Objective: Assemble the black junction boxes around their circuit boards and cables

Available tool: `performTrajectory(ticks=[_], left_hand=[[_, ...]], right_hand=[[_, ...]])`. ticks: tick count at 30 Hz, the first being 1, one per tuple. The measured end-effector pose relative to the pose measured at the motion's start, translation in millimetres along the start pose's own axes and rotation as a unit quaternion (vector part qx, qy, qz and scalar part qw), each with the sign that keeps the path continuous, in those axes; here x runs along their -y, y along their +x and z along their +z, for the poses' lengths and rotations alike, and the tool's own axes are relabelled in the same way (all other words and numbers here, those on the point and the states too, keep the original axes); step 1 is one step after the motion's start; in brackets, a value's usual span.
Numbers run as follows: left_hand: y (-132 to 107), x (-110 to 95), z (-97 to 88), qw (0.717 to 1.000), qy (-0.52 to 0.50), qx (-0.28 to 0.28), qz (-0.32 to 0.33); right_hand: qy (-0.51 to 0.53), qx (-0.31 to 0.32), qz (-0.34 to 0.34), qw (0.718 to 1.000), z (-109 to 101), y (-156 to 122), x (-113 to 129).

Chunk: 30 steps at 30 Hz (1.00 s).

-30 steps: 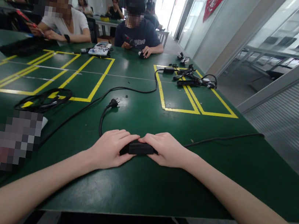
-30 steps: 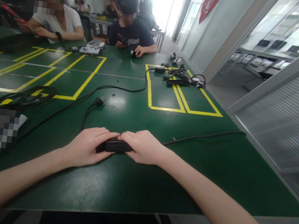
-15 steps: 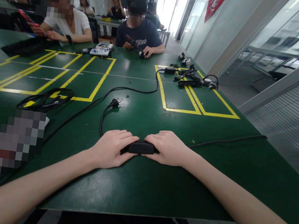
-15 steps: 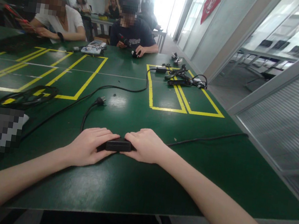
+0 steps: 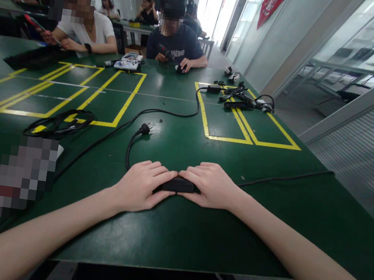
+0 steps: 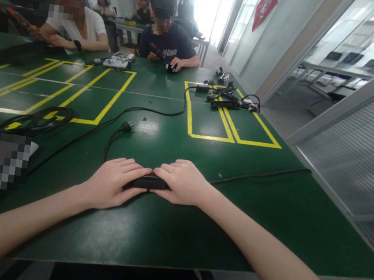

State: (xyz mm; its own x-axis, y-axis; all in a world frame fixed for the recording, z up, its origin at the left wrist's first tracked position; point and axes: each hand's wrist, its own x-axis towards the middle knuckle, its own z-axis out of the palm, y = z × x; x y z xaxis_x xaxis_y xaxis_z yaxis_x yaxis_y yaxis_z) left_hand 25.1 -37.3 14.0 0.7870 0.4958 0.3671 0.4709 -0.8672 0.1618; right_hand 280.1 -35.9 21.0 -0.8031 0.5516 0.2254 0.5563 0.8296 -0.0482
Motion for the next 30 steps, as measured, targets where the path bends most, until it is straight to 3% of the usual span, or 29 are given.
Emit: performTrajectory(ticks=[6, 10, 15, 18, 21, 24, 27, 30], left_hand=[[0.3, -7.1, 0.2, 0.999, -0.018, -0.017, -0.048], [2.8, -9.5, -4.9, 0.992, -0.065, 0.018, -0.110], [5.8, -12.0, -14.8, 0.956, -0.195, 0.078, -0.204], [6.1, -13.4, -16.9, 0.928, -0.283, 0.075, -0.232], [4.6, -12.9, -14.9, 0.928, -0.286, 0.051, -0.232], [2.2, -9.5, -10.8, 0.952, -0.223, 0.025, -0.206], [0.5, -4.6, -6.4, 0.975, -0.154, 0.003, -0.158], [-0.2, -0.6, -3.7, 0.987, -0.112, -0.024, -0.113]], right_hand=[[-0.045, -0.009, -0.040, 0.998, 1.6, -3.0, -1.2], [-0.098, -0.053, -0.095, 0.989, 1.2, -4.7, -1.5], [-0.131, -0.129, -0.124, 0.975, -0.3, -4.6, -0.1], [-0.149, -0.135, -0.113, 0.973, -2.0, -3.3, -0.3], [-0.117, -0.075, -0.103, 0.985, -3.1, -2.4, -1.1], [0.009, -0.034, -0.076, 0.996, -2.2, -2.9, -1.0], [0.121, -0.042, -0.034, 0.991, -0.2, -3.9, -0.7], [0.141, -0.069, -0.022, 0.987, 0.8, -4.1, -1.1]])
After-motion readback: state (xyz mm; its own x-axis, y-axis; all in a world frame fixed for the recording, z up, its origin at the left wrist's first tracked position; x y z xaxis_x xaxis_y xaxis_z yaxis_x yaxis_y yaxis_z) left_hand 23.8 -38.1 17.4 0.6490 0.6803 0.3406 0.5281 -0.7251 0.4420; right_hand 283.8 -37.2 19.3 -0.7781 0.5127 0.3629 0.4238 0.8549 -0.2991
